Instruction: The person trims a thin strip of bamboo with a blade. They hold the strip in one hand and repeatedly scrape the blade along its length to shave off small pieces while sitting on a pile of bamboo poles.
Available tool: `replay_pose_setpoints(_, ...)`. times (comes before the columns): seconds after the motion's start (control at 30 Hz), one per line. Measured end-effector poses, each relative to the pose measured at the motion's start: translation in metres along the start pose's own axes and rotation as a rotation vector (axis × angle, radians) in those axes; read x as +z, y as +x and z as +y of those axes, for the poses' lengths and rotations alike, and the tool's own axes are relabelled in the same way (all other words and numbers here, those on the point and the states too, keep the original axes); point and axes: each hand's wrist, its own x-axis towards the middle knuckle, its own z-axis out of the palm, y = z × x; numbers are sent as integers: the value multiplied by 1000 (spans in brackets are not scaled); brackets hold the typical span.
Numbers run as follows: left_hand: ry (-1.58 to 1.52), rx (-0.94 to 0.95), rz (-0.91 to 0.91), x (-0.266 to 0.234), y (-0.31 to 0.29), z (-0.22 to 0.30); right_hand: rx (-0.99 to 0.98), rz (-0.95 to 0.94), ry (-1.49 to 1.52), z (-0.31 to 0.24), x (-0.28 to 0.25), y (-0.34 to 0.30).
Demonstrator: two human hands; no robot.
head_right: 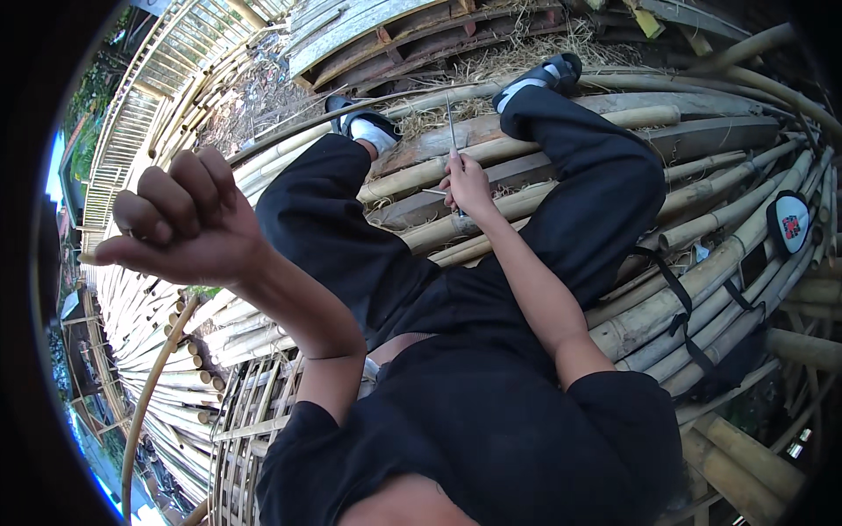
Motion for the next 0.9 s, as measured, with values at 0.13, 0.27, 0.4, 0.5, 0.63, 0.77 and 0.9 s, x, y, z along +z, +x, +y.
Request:
replay_pose_setpoints(0.13,52,25,20,5,-5,6,6,-38,57,1,3,-22)
replay_pose_setpoints(0.27,156,71,50,14,5,16,-5,17,42,21,1,-21)
replay_pose_setpoints(0.4,107,8,-66,16,21,18,-27,75,-27,12,-2,-25)
replay_pose_setpoints(0.5,4,79,-81,6,18,-1,-55,79,-45,-2,2,-34)
replay_pose_setpoints(0.63,61,71,92,1,-3,-26,-58,19,-38,-23,8,-52)
replay_pose_setpoints(0.77,129,49,283,13,-7,-9,-101,-55,45,-24,8,-54)
replay_pose_setpoints(0.9,-59,-38,-36,6,15,26,-8,-37,71,-30,2,-61)
